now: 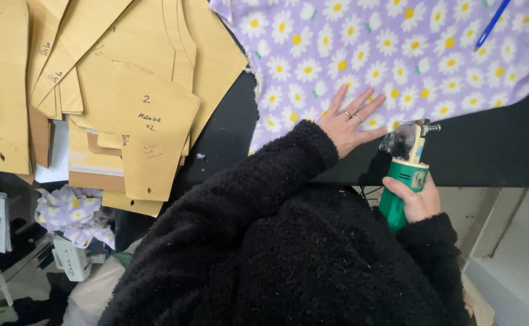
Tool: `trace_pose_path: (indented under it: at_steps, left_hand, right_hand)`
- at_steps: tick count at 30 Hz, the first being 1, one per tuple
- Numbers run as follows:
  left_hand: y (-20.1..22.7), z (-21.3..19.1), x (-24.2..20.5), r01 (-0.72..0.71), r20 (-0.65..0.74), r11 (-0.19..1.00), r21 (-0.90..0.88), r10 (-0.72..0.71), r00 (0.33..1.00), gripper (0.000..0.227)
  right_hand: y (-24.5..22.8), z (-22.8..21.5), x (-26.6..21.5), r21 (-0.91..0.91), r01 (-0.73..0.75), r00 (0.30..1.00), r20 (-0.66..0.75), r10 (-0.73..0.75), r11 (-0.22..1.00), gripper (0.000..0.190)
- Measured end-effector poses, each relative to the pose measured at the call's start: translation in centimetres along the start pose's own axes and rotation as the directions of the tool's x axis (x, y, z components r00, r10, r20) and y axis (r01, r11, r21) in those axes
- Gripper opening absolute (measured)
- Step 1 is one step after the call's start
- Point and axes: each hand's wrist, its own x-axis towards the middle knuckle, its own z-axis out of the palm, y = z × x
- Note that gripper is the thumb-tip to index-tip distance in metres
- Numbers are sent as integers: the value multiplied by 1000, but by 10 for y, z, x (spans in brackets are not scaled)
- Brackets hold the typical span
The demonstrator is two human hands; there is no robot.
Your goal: Arranging patterns on fabric and cutting it with an electric cutter.
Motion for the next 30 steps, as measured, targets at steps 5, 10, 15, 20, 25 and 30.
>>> trace_pose_path:
  at_steps: [5, 10, 15, 20, 25, 30]
  left_hand:
    - [0, 0, 0, -10, 25, 999, 38, 9, 1000, 60]
    - [0, 0, 1, 2, -1, 1000, -18, -2, 1000, 59]
    - [0, 5, 0, 15, 18, 1000, -14, -15, 1000, 53]
    - [0, 1, -1, 11, 2, 1000, 6, -11, 1000, 55]
    - [1, -6, 0, 8, -5, 1000, -9, -8, 1000, 56]
    - [2, -8, 0, 19, 21, 1000, -6, -19, 1000, 51]
  right_hand:
    - [-7, 2, 7, 42, -21, 1000, 1, 21, 999, 41]
    - [-25, 7, 7, 31, -47, 999, -15, 47, 998, 39]
    - [-35, 8, 13, -7, -66, 996, -56, 66, 998, 37]
    - [-49, 10, 16, 7, -53, 998, -31, 54, 999, 34]
    - [-49, 7, 23, -5, -71, 997, -36, 71, 997, 35]
    - [-52, 7, 28, -1, -44, 999, -32, 44, 999, 37]
